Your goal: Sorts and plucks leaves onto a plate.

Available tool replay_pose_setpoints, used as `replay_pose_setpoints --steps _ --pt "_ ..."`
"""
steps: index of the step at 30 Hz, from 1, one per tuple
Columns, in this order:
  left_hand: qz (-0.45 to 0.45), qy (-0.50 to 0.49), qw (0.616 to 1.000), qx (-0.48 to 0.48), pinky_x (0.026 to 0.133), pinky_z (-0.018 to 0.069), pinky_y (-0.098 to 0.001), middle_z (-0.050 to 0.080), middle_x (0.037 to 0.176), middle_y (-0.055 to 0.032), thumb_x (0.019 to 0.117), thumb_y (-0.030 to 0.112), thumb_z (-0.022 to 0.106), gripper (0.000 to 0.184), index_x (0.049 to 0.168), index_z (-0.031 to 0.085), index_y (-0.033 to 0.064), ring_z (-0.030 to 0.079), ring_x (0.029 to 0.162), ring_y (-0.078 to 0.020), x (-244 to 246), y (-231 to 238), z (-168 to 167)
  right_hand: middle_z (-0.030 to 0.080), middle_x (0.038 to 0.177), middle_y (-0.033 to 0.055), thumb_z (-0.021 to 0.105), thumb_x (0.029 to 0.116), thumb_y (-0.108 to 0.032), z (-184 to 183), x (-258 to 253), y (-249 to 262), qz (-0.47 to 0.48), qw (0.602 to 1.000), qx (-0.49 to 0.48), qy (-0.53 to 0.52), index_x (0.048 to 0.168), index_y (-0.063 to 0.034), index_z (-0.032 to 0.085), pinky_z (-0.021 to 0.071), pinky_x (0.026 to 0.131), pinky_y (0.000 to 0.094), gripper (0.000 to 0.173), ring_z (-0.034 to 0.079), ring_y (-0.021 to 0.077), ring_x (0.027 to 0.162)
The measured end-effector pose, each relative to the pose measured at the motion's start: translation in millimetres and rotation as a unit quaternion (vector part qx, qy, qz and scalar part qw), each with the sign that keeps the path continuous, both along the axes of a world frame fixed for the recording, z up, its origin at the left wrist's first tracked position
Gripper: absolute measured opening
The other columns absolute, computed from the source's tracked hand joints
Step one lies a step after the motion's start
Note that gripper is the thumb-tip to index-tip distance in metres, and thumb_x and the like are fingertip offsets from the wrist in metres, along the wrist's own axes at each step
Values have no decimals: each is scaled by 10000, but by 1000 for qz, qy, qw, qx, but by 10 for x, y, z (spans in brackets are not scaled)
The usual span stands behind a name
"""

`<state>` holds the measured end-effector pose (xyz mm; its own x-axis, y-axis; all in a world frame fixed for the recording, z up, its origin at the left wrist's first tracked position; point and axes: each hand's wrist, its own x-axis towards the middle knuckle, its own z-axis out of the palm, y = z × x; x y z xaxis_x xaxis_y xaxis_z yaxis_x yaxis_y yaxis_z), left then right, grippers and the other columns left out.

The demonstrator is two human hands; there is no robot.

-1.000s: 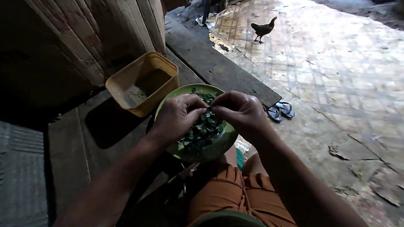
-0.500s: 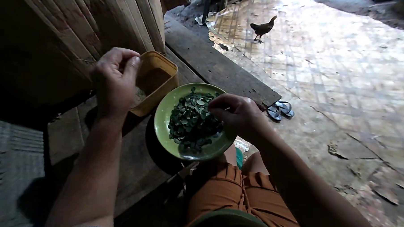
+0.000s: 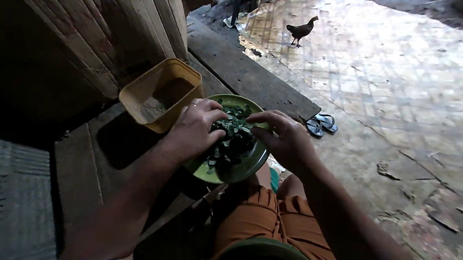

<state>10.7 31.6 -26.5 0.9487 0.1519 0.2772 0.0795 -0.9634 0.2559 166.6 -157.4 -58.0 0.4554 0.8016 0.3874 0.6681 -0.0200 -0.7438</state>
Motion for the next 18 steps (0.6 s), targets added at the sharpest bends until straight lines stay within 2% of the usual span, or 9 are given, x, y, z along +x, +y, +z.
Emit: replay_pose_setpoints --steps 2,5,7,9,11,12,15,18 --pt "6 -9 1000 19 1013 449 -600 653 1305 -121 930 245 731 245 1146 766 133 553 1280 -372 31 -19 -70 698 1130 43 667 962 -101 -31 -5 -3 -3 1000 17 6 1147 -118 739 572 886 315 199 672 119 1022" --pt "14 -47 998 40 997 459 -550 685 1240 -98 955 235 695 141 1010 780 136 588 1233 -337 65 -17 -146 700 1136 48 661 965 -104 -41 -8 -2 -6 1000 26 12 1146 -108 737 576 887 311 197 675 118 1027" --pt "19 -74 997 17 985 462 -535 687 1211 -91 974 233 672 154 999 773 121 600 1193 -313 59 3 -104 705 1126 52 662 962 -105 -29 -14 -3 -14 999 36 7 1135 -105 744 570 904 315 191 673 125 1041" --pt "34 -115 991 -53 983 471 -480 698 1178 -94 972 212 665 160 1002 770 96 616 1154 -264 41 18 -26 705 1113 60 660 967 -110 -14 -18 -7 -25 999 41 10 1127 -100 748 563 913 326 183 668 134 1047" --pt "68 -124 975 -173 969 507 -326 680 1168 -50 975 210 663 142 1017 748 105 616 1141 -133 9 6 66 702 1110 61 656 973 -115 0 -19 2 -30 998 48 14 1119 -96 747 569 907 320 173 673 123 1036" --pt "84 -119 959 -243 921 520 -275 671 1163 -29 974 199 666 116 1015 730 111 619 1110 -90 -1 -11 112 702 1106 57 650 979 -128 3 -20 16 -30 998 55 16 1122 -91 746 568 905 313 176 673 111 1028" --pt "118 -99 903 -400 864 549 -248 677 1100 7 971 153 670 74 1013 717 114 643 1016 -62 -7 -69 199 712 1118 46 600 1026 -208 17 -27 67 -18 996 74 40 1182 -79 729 564 907 300 240 678 88 1010" --pt "112 -103 872 -465 846 551 -219 704 1009 20 985 106 651 68 1016 710 94 657 946 -45 5 -103 214 717 1134 19 589 1040 -245 52 -46 121 11 990 76 115 1248 -85 696 578 892 266 283 683 50 995"
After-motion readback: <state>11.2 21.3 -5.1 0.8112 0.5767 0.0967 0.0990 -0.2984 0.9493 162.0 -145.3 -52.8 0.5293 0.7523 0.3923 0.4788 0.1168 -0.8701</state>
